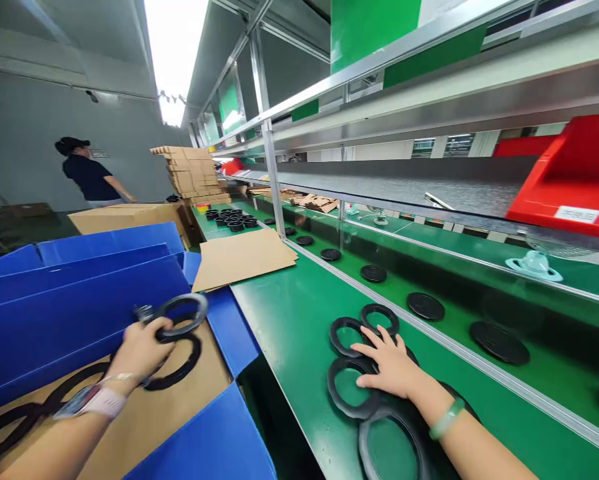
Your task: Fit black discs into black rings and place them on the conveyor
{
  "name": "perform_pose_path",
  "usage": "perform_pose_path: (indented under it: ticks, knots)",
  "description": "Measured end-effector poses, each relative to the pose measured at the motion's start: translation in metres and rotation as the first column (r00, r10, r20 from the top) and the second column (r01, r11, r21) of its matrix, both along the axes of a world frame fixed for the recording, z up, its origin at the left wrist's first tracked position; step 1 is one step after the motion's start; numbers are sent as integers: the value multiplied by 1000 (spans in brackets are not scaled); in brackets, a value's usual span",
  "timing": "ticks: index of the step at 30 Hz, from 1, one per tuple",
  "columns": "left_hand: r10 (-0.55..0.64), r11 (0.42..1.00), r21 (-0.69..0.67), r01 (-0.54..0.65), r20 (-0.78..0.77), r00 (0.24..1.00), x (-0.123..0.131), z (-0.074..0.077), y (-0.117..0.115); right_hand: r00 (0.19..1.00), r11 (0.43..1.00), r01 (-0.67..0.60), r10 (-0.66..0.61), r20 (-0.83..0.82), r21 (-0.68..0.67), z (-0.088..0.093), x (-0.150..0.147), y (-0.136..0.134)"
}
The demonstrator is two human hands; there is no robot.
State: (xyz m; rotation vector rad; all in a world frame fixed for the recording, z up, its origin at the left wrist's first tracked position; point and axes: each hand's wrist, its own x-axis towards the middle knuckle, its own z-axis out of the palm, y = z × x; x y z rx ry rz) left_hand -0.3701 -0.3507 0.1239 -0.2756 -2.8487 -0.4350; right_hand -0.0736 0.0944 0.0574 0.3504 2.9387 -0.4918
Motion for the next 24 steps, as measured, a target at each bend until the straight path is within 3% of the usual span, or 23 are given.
perform_pose_path:
  ticks: [3, 7, 11, 14, 17, 19, 22, 24]
  knots:
    - [-290, 953, -83, 290, 10, 957, -7, 2, 65, 999, 999, 41, -40, -13, 26, -6, 20, -2]
    - [-594, 777, -173, 605, 117, 796, 14, -7, 164, 996, 995, 88, -86, -31, 49, -15, 53, 1]
    - [-731, 590, -217, 778, 264, 629, 48, -28, 244, 991, 988, 123, -116, -72, 92, -28, 88, 14]
    - [-774, 494, -217, 842, 331, 539, 71, -43, 284, 987, 984, 133, -121, -110, 116, -38, 111, 24]
    - [-814, 450, -181, 875, 319, 485, 95, -53, 301, 987, 982, 130, -114, -117, 140, -45, 127, 33]
    - [-840, 441, -135, 888, 287, 460, 107, -56, 297, 986, 978, 129, -110, -123, 162, -52, 133, 37]
    - [-868, 458, -41, 888, 193, 457, 110, -54, 272, 981, 973, 125, -93, -169, 192, -63, 136, 44]
    - [-851, 519, 19, 855, 104, 514, 93, -50, 242, 969, 970, 134, -85, -233, 203, -71, 137, 48]
